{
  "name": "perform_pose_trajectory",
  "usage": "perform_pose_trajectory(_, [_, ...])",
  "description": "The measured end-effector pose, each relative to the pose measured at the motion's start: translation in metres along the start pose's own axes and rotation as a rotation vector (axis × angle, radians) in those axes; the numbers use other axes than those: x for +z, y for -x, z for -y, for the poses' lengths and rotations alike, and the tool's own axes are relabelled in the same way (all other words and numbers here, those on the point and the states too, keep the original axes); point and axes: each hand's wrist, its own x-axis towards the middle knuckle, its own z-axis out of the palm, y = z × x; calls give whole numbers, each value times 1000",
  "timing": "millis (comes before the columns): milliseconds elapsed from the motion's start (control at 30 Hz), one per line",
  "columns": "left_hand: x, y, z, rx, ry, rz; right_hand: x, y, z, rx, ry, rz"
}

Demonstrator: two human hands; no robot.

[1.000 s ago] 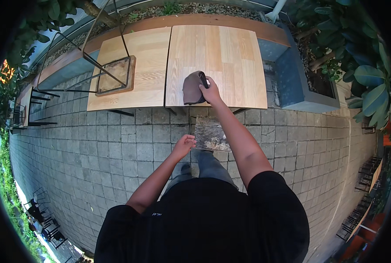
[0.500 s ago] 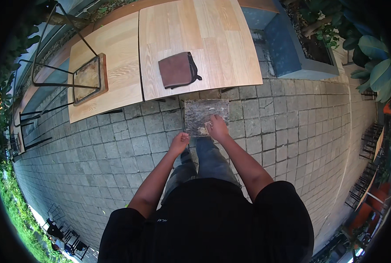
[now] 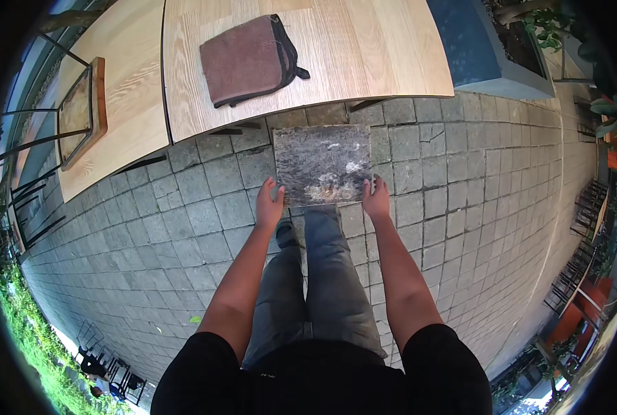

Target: Wipe down wooden chairs and tables using a brown cloth in a restaurant's outdoor seating area.

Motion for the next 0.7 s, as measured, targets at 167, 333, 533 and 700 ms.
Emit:
perform_pose_trajectory(167, [15, 2, 4, -31, 19, 68, 22, -22, 4, 74, 149, 17])
perform_pose_trajectory(333, [16, -29, 21, -143, 177, 139, 41, -48, 6, 161, -105, -180])
perform_pose_trajectory(533, [28, -35, -6, -470, 465, 141, 39, -64, 1, 322, -232, -296])
perform_pose_trajectory(700, [3, -71, -8, -464, 523, 130, 49, -101, 39, 206, -362, -250])
